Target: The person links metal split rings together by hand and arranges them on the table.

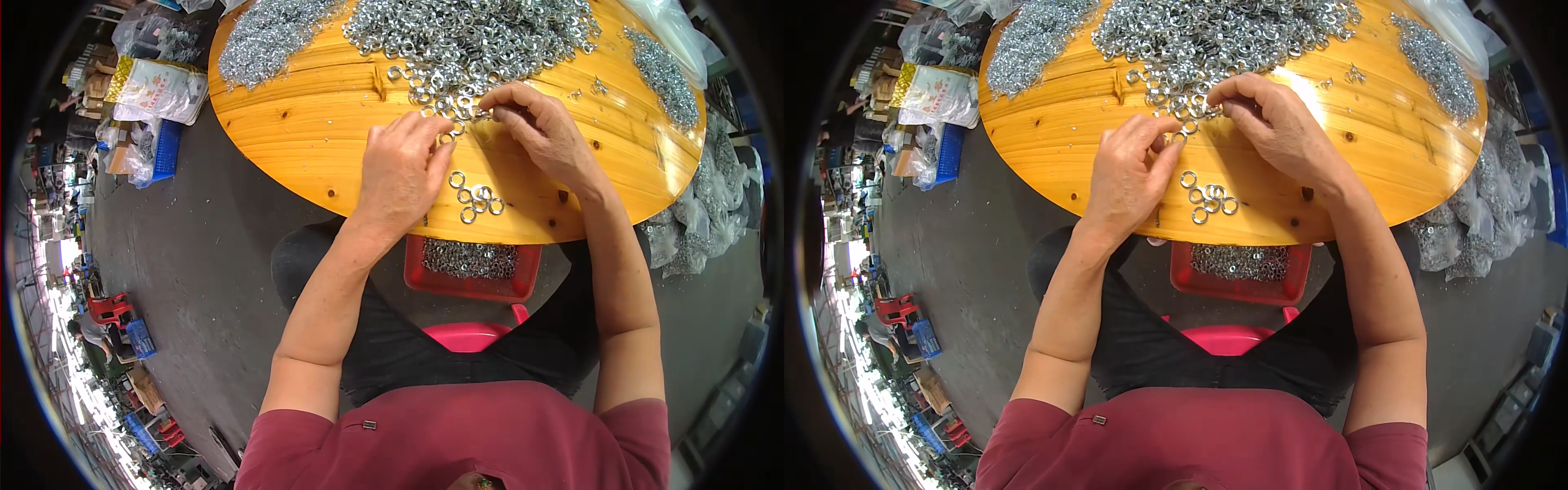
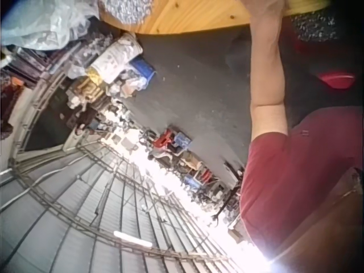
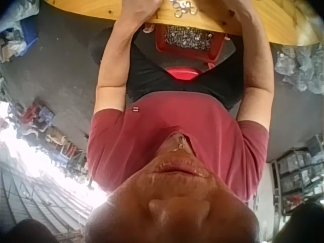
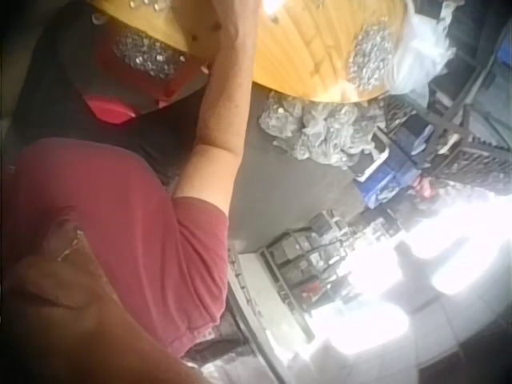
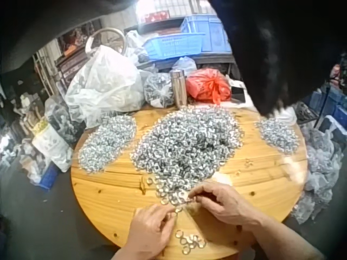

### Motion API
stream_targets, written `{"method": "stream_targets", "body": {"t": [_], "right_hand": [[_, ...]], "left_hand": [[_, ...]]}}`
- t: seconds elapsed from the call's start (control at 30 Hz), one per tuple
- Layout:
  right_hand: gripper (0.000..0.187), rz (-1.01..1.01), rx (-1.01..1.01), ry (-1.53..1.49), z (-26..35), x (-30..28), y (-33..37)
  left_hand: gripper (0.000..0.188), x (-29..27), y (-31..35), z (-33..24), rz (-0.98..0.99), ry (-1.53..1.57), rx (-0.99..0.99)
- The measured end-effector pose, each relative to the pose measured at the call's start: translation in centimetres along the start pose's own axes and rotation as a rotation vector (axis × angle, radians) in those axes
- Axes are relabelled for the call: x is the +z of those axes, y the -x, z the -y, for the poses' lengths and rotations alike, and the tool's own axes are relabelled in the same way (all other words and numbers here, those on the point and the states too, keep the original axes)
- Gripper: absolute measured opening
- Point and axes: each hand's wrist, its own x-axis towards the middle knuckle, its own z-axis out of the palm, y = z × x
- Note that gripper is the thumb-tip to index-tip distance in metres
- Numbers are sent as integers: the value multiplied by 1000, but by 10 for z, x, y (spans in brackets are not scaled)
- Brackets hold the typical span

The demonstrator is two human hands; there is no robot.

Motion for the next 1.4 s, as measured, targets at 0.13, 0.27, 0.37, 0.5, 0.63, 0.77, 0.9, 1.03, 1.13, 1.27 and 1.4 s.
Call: {"method": "stream_targets", "body": {"t": [0.13, 0.27, 0.37, 0.5, 0.63, 0.77, 0.9, 1.03, 1.13, 1.27, 1.4], "right_hand": [[17, -40, -36, -44, -5, -8, 4], [21, -109, -302, 584, -18, -21, 6], [22, -48, -176, 459, -7, -25, 11], [24, 11, -29, 329, 5, -26, 16], [23, 8, 43, 323, 7, -23, 14], [20, -58, -92, 597, -11, -14, 9], [17, -119, -155, 565, -13, -12, 10], [17, -152, -260, 570, -18, -11, 12], [18, -163, -343, 586, -19, -11, 13], [20, -129, -241, 446, -13, -11, 14], [22, -138, -133, 307, 2, -1, 10]], "left_hand": [[18, 12, -5, -2, -46, -132, 118], [19, 13, -12, -9, -42, -96, 109], [18, 15, -15, -11, -40, -84, 114], [17, 17, -19, -14, -38, -75, 120], [16, 18, -21, -15, -35, -75, 124], [15, 18, -21, -18, -26, -70, 126], [14, 16, -19, -18, -21, -53, 103], [13, 16, -19, -20, -16, 22, 44], [12, 19, -20, -22, -13, 94, -7], [11, 20, -26, -24, -36, 139, -10], [10, 24, -30, -16, -118, 127, 90]]}}
